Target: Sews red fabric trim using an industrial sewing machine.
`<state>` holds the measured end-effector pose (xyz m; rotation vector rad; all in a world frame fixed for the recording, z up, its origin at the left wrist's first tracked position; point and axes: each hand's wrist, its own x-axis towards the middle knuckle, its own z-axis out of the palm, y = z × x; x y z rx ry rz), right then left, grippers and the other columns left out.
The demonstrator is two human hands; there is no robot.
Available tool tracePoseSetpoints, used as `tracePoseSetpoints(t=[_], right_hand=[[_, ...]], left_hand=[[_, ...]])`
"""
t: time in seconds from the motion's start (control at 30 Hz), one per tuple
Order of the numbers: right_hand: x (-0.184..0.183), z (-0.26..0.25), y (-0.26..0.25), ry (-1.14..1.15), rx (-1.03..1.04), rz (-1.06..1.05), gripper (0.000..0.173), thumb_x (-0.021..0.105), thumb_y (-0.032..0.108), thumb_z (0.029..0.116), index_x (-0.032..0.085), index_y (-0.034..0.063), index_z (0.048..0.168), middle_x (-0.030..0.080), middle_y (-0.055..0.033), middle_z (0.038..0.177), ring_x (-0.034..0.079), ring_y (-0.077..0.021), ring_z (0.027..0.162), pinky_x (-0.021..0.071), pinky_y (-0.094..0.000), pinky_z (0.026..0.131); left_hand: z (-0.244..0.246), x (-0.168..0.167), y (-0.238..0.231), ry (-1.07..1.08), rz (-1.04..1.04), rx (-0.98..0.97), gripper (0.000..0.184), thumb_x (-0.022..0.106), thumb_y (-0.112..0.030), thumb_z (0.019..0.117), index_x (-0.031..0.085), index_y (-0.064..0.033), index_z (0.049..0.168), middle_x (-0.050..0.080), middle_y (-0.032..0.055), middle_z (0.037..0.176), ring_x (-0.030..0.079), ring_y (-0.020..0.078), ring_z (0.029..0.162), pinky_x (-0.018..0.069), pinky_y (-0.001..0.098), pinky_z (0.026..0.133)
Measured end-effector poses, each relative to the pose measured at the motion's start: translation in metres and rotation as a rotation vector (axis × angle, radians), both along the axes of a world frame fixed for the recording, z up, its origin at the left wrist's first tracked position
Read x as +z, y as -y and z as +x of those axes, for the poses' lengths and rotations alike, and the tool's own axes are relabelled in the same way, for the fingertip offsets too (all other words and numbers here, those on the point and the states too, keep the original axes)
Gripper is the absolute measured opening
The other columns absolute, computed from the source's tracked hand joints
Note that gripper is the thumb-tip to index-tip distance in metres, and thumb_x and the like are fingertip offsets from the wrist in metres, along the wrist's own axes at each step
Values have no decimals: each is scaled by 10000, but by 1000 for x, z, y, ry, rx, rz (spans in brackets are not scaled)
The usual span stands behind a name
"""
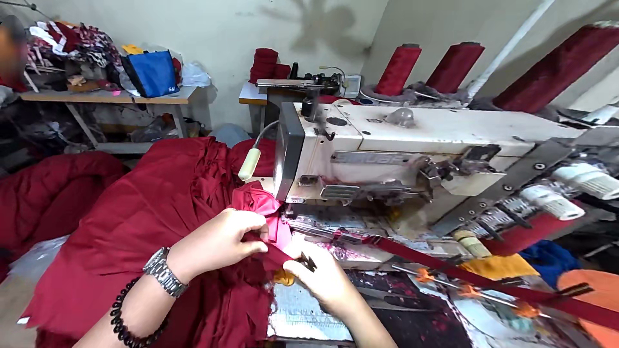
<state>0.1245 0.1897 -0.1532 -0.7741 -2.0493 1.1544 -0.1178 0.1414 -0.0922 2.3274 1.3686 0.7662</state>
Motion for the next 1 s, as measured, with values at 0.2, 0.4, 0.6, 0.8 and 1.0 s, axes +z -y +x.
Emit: tracePoseSetpoints(t=[0.2,0.4,0.6,0.8,1.0], right_hand=[[-3,-2,1,-65,-7,45,151,641,109,918,756,65,1006,720,7,969,648,29,870,541,-155,782],[-27,-4,0,-6,-199,657,201,604,136,932,798,99,971,773,-61,1079,715,-132,1086,554,-258,969],[-27,-2,-2,85,-206,759,216,610,96,914,808,139,989,771,-31,1142,716,-146,1117,576,-297,954],[-3,8,-13,103,-292,559,217,577,192,973,781,159,1043,737,-16,1042,704,-80,936,595,-261,784],[-4,0,-3,368,-332,729,304,633,152,867,797,234,1109,726,-87,1076,721,-218,711,585,-407,532]], left_hand=[[17,-8,9,-30,121,-52,232,621,-315,1007,726,-122,932,682,8,870,645,114,897,443,395,977],[38,-42,6,-209,411,142,179,642,-323,980,728,-167,968,710,3,960,686,164,999,449,494,1054],[31,-61,4,-211,463,172,240,512,-251,1059,743,-194,1085,737,-45,1166,668,116,1166,420,505,1136],[26,-61,2,-210,429,153,239,511,-228,1051,737,-170,1104,736,-12,1180,674,146,1166,441,509,1113],[26,-58,0,-207,410,158,234,508,-220,1042,722,-186,1130,736,-29,1143,674,122,1145,428,486,1129]])
